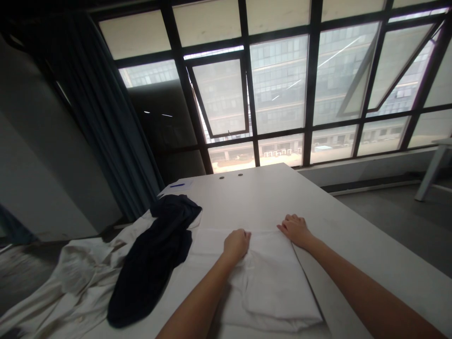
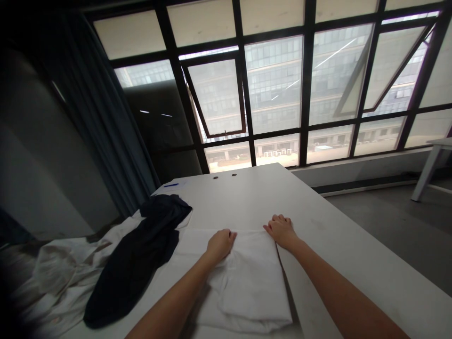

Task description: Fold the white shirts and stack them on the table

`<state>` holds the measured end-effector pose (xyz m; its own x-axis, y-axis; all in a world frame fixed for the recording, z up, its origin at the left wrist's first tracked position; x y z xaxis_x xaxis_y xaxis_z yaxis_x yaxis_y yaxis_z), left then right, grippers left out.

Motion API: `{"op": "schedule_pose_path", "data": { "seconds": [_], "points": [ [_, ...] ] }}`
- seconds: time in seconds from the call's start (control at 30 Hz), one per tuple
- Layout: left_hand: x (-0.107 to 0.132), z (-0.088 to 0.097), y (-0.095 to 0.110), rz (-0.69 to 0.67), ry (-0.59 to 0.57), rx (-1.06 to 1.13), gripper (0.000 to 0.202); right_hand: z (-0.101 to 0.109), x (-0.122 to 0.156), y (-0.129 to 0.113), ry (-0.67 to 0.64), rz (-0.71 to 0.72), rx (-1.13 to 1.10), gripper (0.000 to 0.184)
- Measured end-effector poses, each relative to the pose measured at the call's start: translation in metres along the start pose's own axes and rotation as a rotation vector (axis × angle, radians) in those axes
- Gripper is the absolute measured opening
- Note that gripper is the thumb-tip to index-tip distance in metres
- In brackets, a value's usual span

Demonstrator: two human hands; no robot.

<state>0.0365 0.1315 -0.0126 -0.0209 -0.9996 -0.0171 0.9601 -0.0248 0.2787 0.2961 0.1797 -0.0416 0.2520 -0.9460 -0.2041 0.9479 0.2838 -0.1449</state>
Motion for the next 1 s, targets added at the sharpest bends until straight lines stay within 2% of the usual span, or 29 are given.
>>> {"op": "schedule_pose_path", "data": {
  "seconds": [0.2,0.6,0.77,0.9,1.0],
  "points": [
    [-0.009,0.005,0.004,0.009,0.026,-0.02,0.048,-0.001,-0.001,0.002,0.015,-0.042,0.026,0.046],
    [-0.016,0.005,0.011,-0.041,0.019,0.011,0.03,-0.002,0.0,0.004,0.062,-0.141,0.038,0.044],
    [-0.026,0.005,0.01,-0.007,0.009,0.091,0.023,-0.004,-0.002,0.007,0.055,-0.169,0.017,0.046],
    [-0.039,0.007,0.004,0.009,-0.01,0.216,0.026,-0.006,-0.005,0.014,0.053,-0.197,-0.008,0.045],
    [-0.046,0.017,-0.01,0.024,-0.039,0.335,0.033,-0.006,-0.005,0.019,0.052,-0.204,-0.042,0.044]
  ]
}}
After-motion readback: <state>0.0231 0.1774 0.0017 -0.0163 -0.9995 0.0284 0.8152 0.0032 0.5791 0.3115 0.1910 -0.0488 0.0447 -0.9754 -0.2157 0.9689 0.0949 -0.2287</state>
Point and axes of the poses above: each hand's wrist, its own x-axis away from the middle knuckle, its own z-axis out of the back of the hand, y = z × x, the point moved 4 cm from there along -x, towards the middle knuckle
